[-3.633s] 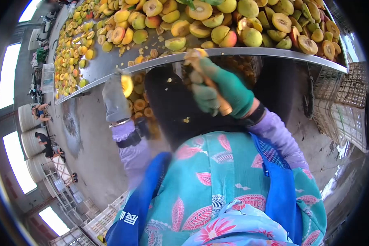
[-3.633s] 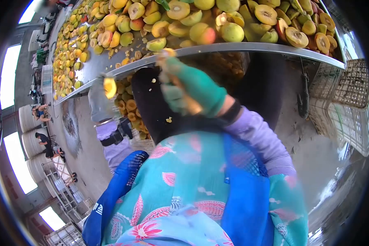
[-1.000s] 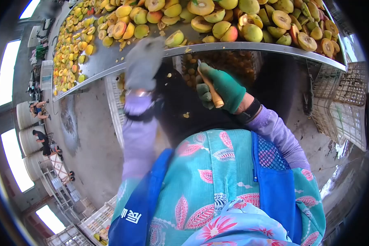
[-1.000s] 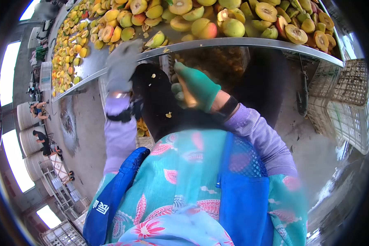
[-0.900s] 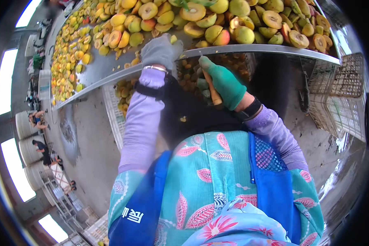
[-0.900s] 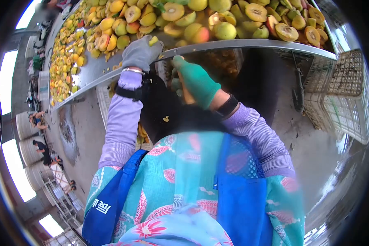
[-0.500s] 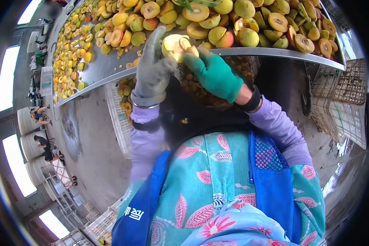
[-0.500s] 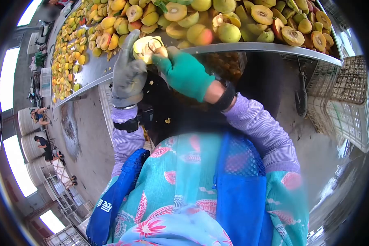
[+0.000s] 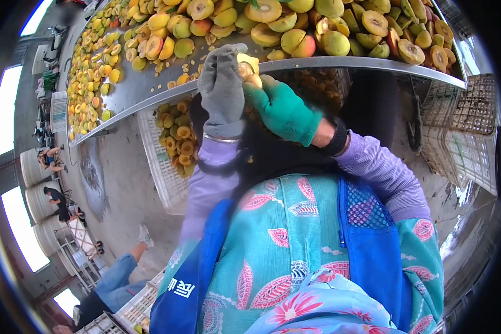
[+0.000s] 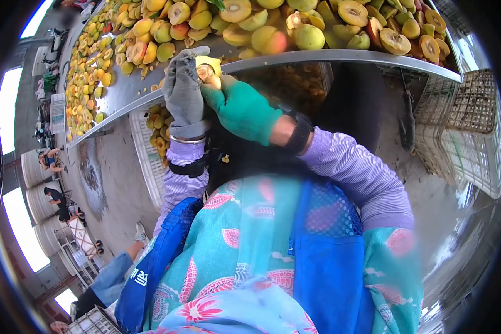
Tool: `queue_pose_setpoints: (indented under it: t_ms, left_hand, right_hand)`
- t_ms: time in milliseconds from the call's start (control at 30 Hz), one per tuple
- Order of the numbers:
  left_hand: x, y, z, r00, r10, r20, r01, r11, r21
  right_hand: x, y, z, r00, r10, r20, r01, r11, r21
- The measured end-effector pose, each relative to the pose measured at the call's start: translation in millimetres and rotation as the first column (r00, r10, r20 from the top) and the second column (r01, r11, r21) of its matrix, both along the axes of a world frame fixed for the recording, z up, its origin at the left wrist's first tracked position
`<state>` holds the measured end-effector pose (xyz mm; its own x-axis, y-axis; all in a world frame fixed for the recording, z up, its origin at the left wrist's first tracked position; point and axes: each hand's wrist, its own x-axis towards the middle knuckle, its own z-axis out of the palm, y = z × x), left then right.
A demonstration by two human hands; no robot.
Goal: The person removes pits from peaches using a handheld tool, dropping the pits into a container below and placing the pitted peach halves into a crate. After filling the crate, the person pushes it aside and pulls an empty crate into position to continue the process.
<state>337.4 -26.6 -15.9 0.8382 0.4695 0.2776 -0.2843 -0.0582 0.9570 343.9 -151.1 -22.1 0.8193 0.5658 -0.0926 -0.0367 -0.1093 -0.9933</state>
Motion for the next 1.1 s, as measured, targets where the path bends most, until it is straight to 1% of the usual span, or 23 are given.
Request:
queue_pose_setpoints:
  t_ms: [133,233,267,300,333,367,400,433,467,500,567,600,633,667,700,733,833,867,933,1000,1033,1067,1100]
  left_hand:
    - [4.1,-4.3,0.7,0.999,-0.022,0.037,0.022,1.000,-0.016]
    - [-9.0,14.7,18.6,0.983,-0.119,-0.137,0.180,0.747,0.641]
    - [4.8,29.3,-9.7,0.976,-0.212,0.045,0.094,0.602,0.793]
    - [1.4,27.0,-3.2,0.982,-0.186,0.014,0.120,0.689,0.714]
    - [1.0,10.8,4.0,0.986,-0.165,-0.041,0.169,0.937,0.304]
    - [5.3,2.4,9.1,0.990,-0.140,-0.021,0.139,0.989,-0.048]
    - [11.3,-3.2,14.4,0.993,-0.121,-0.007,0.117,0.973,-0.199]
    - [14.8,-0.3,13.7,0.988,-0.156,0.007,0.155,0.974,-0.166]
    - [15.0,1.0,20.0,0.977,-0.194,-0.090,0.174,0.965,-0.195]
    - [10.2,0.9,42.5,0.946,-0.158,-0.282,0.154,0.987,-0.036]
    - [22.5,8.6,39.9,0.941,-0.185,-0.284,0.198,0.980,0.017]
    - [21.0,9.8,52.5,0.948,-0.200,-0.247,0.252,0.946,0.202]
    - [26.4,14.1,40.7,0.964,-0.167,-0.207,0.242,0.870,0.430]
    - [35.0,20.1,35.0,0.986,-0.144,-0.080,0.150,0.579,0.802]
    - [38.4,26.3,38.8,0.984,-0.172,0.036,-0.008,0.163,0.987]
    - [37.7,24.4,41.8,0.990,-0.131,0.045,-0.048,-0.019,0.999]
    - [46.3,24.3,24.6,0.983,-0.149,0.103,-0.066,0.236,0.970]
    - [40.7,23.1,26.1,0.985,-0.151,-0.083,0.150,0.522,0.839]
    - [64.6,40.0,-25.3,0.951,-0.309,0.014,0.232,0.743,0.628]
    - [33.0,28.7,25.2,0.984,-0.137,-0.109,0.160,0.442,0.883]
    - [24.2,21.7,43.2,0.967,-0.126,-0.219,0.247,0.659,0.710]
    - [18.5,18.5,52.9,0.933,-0.148,-0.328,0.300,0.823,0.482]
    - [16.7,17.4,53.0,0.882,-0.202,-0.425,0.316,0.924,0.217]
  right_hand:
    - [1.1,-7.6,12.0,0.961,0.071,-0.268,-0.052,0.996,0.079]
    - [-6.0,-12.8,-2.8,0.958,0.052,-0.280,-0.018,0.992,0.121]
    - [-4.0,-8.7,-6.0,0.965,0.076,-0.253,-0.035,0.986,0.165]
    - [-5.9,-7.3,-1.8,0.973,0.120,-0.197,-0.069,0.966,0.248]
    - [-7.6,-6.3,2.1,0.977,0.161,-0.140,-0.107,0.938,0.331]
    - [-10.4,-6.9,14.8,0.767,0.262,-0.586,0.031,0.897,0.440]
    - [-9.0,-6.3,21.4,0.758,0.261,-0.598,0.029,0.903,0.429]
    - [-6.8,-4.2,12.8,0.854,0.248,-0.459,-0.028,0.900,0.434]
    - [-7.1,-0.5,11.1,0.870,0.205,-0.448,-0.003,0.912,0.411]
    - [-9.4,1.5,13.9,0.887,0.151,-0.435,0.030,0.924,0.382]
    - [-7.8,1.4,25.3,0.817,0.237,-0.525,0.053,0.877,0.478]
    - [-6.2,1.6,24.2,0.795,0.254,-0.551,0.072,0.862,0.502]
    - [-6.2,2.7,23.5,0.769,0.275,-0.577,0.092,0.846,0.525]
    - [-3.7,1.4,17.8,0.820,0.253,-0.513,0.047,0.864,0.501]
    - [-1.2,-0.1,12.0,0.866,0.230,-0.445,0.008,0.882,0.471]
    - [1.1,-1.5,6.0,0.904,0.205,-0.374,-0.024,0.900,0.436]
    - [-8.8,3.0,32.2,0.680,0.394,-0.619,0.076,0.801,0.594]
    - [-10.7,5.9,37.8,0.595,0.474,-0.649,0.094,0.761,0.642]
    - [-9.6,12.4,33.8,0.565,0.508,-0.650,0.147,0.713,0.685]
    - [-1.5,5.7,20.8,0.479,0.668,-0.570,0.078,0.614,0.786]
    - [-6.2,6.0,28.1,0.546,0.581,-0.604,-0.001,0.721,0.693]
    - [-16.9,17.7,49.2,0.649,0.255,-0.717,0.189,0.858,0.477]
    - [-18.8,17.4,53.1,0.644,0.209,-0.736,0.236,0.861,0.451]
